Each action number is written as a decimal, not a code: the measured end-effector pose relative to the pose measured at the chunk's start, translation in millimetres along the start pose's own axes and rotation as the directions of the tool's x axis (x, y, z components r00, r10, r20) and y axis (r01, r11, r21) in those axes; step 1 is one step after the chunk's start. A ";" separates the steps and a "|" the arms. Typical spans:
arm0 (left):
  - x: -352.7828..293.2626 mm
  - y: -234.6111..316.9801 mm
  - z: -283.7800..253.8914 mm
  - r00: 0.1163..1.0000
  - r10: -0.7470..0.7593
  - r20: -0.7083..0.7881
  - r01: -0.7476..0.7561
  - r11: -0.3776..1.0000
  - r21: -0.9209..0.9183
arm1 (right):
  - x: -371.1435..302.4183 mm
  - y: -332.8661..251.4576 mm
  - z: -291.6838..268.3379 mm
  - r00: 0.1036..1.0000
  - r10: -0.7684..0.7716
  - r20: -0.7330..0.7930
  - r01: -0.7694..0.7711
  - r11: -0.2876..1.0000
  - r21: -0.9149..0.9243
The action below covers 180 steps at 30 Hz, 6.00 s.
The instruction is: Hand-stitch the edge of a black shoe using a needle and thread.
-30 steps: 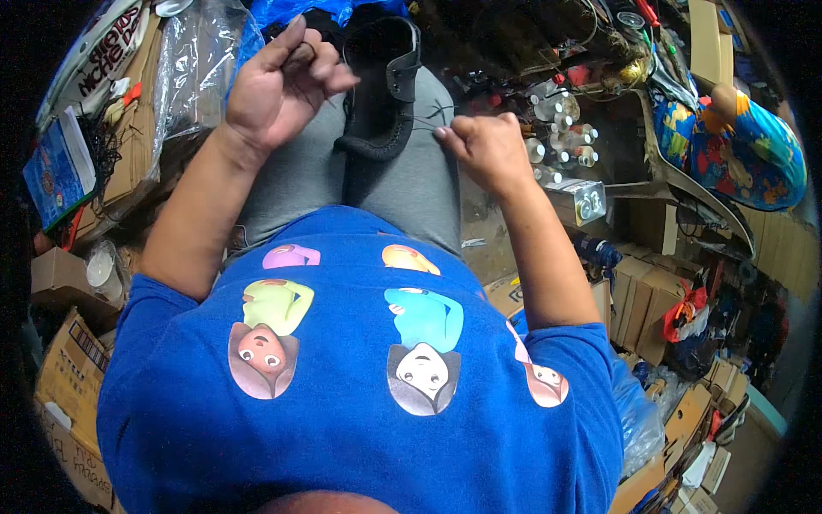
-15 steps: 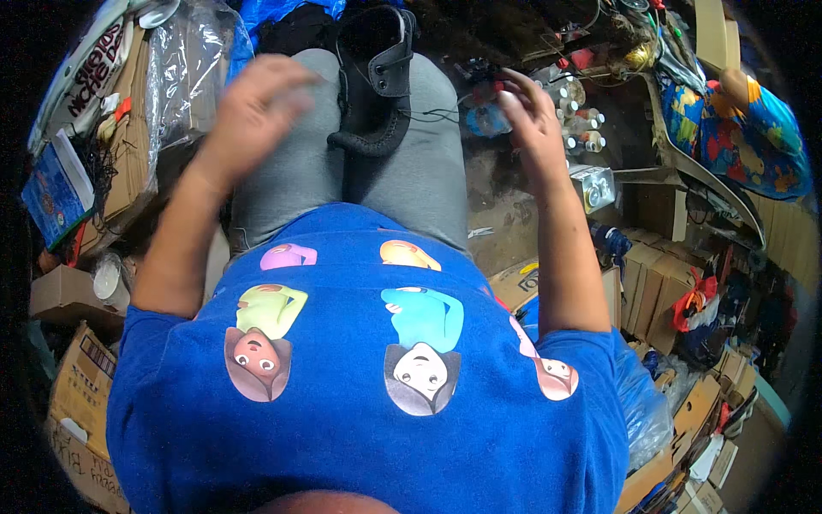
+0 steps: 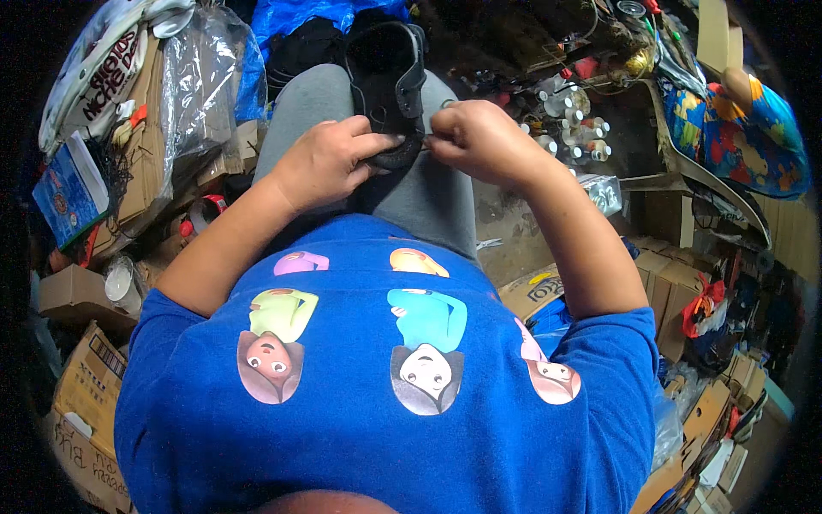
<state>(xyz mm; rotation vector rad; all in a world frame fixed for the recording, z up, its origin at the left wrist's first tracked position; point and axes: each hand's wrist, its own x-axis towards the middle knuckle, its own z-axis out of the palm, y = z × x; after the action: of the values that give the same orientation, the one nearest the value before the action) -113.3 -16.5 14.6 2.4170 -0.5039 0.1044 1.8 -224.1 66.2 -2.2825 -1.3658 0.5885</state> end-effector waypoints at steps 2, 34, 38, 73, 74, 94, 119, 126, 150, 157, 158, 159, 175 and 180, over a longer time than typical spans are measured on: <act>-0.4 -1.1 0.8 1.000 -0.005 0.000 0.005 1.000 -0.022 | -9.2 -3.8 1.9 0.987 0.158 -0.003 -0.156 0.980 0.126; 81.9 -49.6 -19.2 0.977 -0.102 0.189 0.167 0.916 -0.366 | 2.3 -18.6 0.0 0.974 0.128 -0.185 -0.168 0.961 -0.219; 80.7 -51.0 -20.7 0.964 -0.081 0.252 0.199 0.850 -0.488 | 5.7 -4.6 0.9 0.980 0.113 -0.165 -0.136 0.982 -0.132; 1.7 -38.0 -8.2 0.955 0.003 -0.296 -0.029 0.996 -0.084 | -1.1 32.0 23.3 0.959 0.276 -0.069 -0.216 0.864 0.454; 1.6 -39.7 -6.4 0.955 0.000 -0.297 -0.026 0.996 -0.082 | 1.5 32.2 20.5 0.963 0.268 -0.032 -0.224 0.858 0.462; 9.4 -37.5 -1.9 0.971 -0.050 -0.232 0.068 0.995 0.072 | 11.3 39.0 11.6 0.972 0.232 0.026 -0.221 0.882 0.417; 28.2 -16.2 1.0 0.921 -0.389 -0.014 0.382 0.910 -0.161 | 10.8 26.7 28.6 0.941 0.339 0.019 -0.237 0.615 0.752; 31.1 -15.9 8.5 0.919 -0.386 -0.073 0.374 0.917 -0.140 | 11.9 22.3 31.8 0.924 0.383 0.010 -0.276 0.648 0.710; 25.0 -17.5 -12.5 0.983 -0.179 0.044 0.178 0.984 0.033 | -4.9 35.2 33.1 0.943 0.317 -0.103 -0.184 0.751 0.634; 35.1 -13.6 -4.9 0.981 -0.164 0.102 0.158 0.985 0.064 | -37.9 34.8 21.2 0.926 0.254 -0.280 -0.089 0.865 0.493; 33.1 -14.9 -3.0 0.982 -0.158 0.106 0.152 0.986 0.065 | -29.6 34.2 10.2 0.916 0.201 -0.347 -0.067 0.930 0.362; 29.5 -17.2 -1.3 0.988 -0.133 0.078 0.129 0.990 0.060 | -19.9 33.0 1.1 0.902 0.141 -0.408 -0.052 0.974 0.221; 13.0 -27.5 -13.7 0.995 -0.003 0.103 -0.008 0.994 0.111 | 19.6 15.0 5.1 0.977 -0.213 -0.005 0.175 0.813 -0.555; -45.6 -42.3 -50.0 0.998 -0.060 -0.016 0.062 0.965 0.256 | -22.6 59.9 -8.1 0.985 0.101 -0.138 -0.140 0.938 -0.316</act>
<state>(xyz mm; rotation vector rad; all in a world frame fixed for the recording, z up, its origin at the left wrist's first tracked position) -136.5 59.8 19.4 2.6814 -0.4337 0.1607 39.5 -271.3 43.4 -2.6306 -1.3540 0.2698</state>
